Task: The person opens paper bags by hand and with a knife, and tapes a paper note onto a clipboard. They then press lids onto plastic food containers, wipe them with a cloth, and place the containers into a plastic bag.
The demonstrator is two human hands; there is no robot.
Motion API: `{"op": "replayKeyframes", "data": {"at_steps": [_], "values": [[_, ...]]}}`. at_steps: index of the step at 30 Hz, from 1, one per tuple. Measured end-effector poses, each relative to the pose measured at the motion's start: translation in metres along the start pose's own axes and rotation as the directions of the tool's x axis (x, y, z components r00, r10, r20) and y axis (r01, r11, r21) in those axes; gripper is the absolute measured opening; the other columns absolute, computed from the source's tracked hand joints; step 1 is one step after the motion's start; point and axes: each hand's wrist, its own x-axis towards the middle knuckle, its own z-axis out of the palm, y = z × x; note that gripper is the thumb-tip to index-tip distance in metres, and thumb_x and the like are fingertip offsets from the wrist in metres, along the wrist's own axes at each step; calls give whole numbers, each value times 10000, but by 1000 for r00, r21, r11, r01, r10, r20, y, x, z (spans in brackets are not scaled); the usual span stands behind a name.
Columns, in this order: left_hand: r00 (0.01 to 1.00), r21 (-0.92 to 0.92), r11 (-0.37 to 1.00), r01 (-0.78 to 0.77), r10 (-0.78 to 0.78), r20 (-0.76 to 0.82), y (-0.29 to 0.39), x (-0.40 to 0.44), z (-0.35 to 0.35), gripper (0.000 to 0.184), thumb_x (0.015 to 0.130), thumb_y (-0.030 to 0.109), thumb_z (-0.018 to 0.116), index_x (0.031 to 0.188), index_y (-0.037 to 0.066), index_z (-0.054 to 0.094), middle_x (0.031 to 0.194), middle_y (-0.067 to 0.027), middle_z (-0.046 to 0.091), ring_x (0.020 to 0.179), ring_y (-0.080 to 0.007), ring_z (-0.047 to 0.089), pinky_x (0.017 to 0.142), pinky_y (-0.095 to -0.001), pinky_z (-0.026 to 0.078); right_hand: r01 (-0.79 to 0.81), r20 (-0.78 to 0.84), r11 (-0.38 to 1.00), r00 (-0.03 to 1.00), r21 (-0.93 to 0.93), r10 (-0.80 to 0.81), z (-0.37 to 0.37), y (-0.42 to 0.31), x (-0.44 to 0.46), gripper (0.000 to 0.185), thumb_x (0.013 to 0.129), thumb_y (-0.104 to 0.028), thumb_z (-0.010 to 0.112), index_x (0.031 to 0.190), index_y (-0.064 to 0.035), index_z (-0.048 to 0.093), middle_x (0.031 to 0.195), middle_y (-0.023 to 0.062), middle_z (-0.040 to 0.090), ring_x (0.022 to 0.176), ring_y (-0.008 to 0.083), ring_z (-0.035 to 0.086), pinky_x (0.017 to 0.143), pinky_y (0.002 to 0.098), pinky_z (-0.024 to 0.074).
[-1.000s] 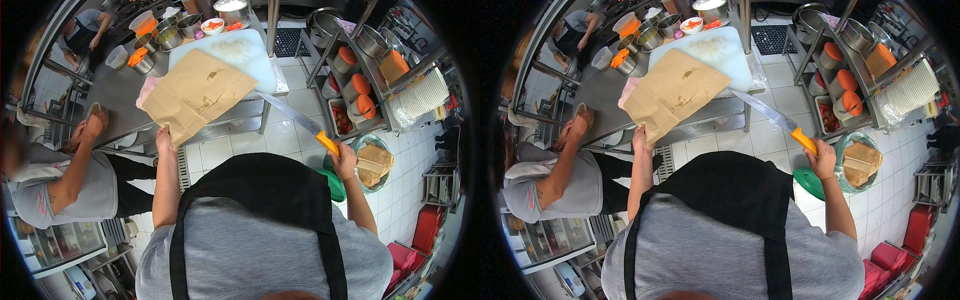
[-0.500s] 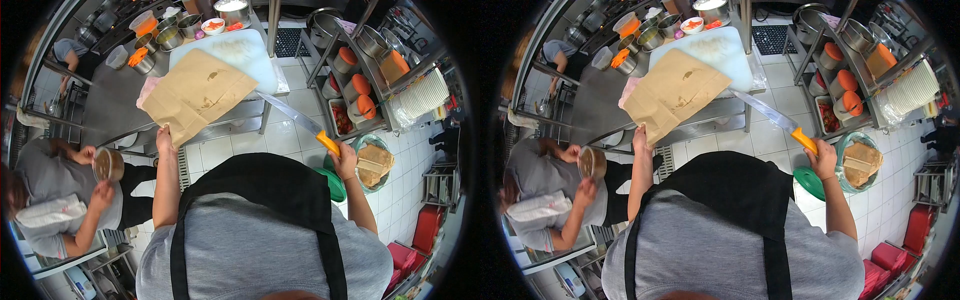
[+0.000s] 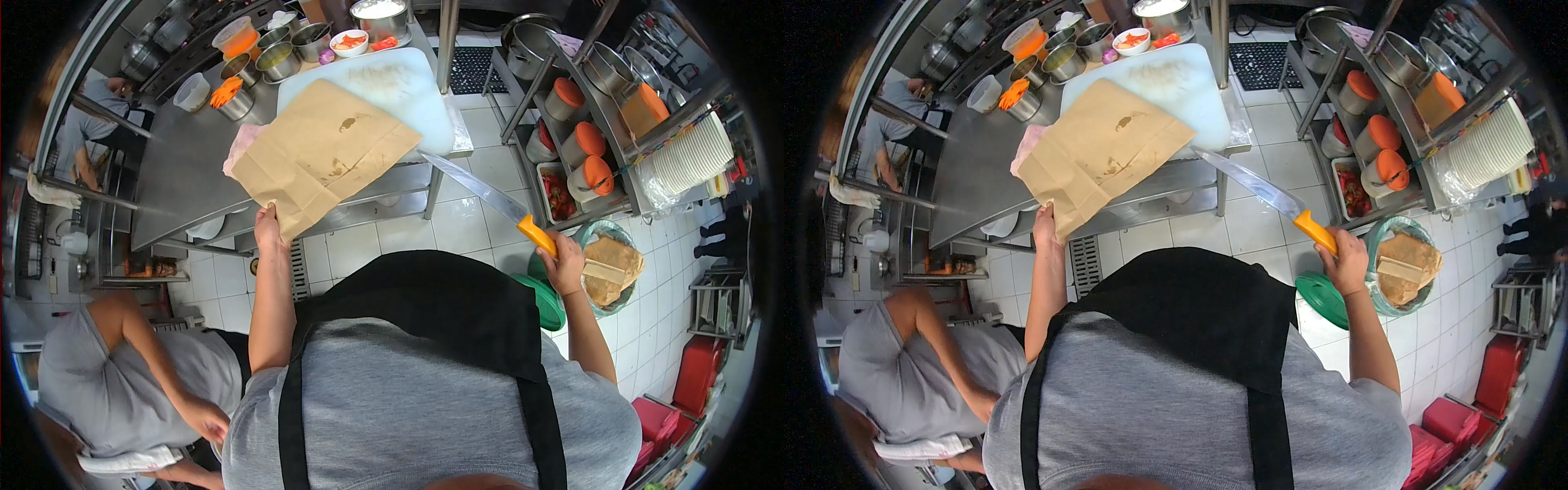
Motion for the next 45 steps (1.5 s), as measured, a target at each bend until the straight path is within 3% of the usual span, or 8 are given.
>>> {"op": "replayKeyframes", "data": {"at_steps": [4,10,34,37,45], "values": [[1000,22,1000,3,-3,0,-4,8,-4,173,962,143,423,1058,16,491,983,-120,611,826,-238,630,728,-380,543,-1,0,1000,1000,-8,1,-1,-3,2,326,758,-305,678,986,-95,579,869,76,617,804,281,583,703,378,419],[1000,33,999,-4,5,-11,-6,12,-8,173,962,144,424,1066,21,488,994,-126,605,842,-244,628,735,-381,543,-10,3,1000,1000,7,10,-3,-4,3,326,758,-307,678,983,-92,580,870,74,618,809,277,584,714,377,421],[1000,12,1000,-6,7,-20,-2,3,-3,125,959,140,434,1013,38,481,949,-115,601,807,-225,619,714,-365,539,33,-9,999,999,6,-33,-4,-5,6,328,757,-312,673,985,-95,579,858,70,615,794,278,580,702,383,417],[1000,-17,1000,-4,4,-11,0,0,-1,78,944,121,470,910,52,459,872,-96,584,747,-208,602,666,-353,540,33,-7,999,999,4,-33,-5,-5,5,330,760,-317,671,986,-95,577,860,71,614,795,279,579,704,384,418],[1000,10,1000,-13,13,-12,0,0,0,84,945,129,473,928,47,469,892,-102,591,758,-207,604,665,-345,537,26,7,1000,1000,2,-26,-3,-3,4,335,763,-320,673,989,-92,578,867,70,615,791,279,580,699,385,419]]}}
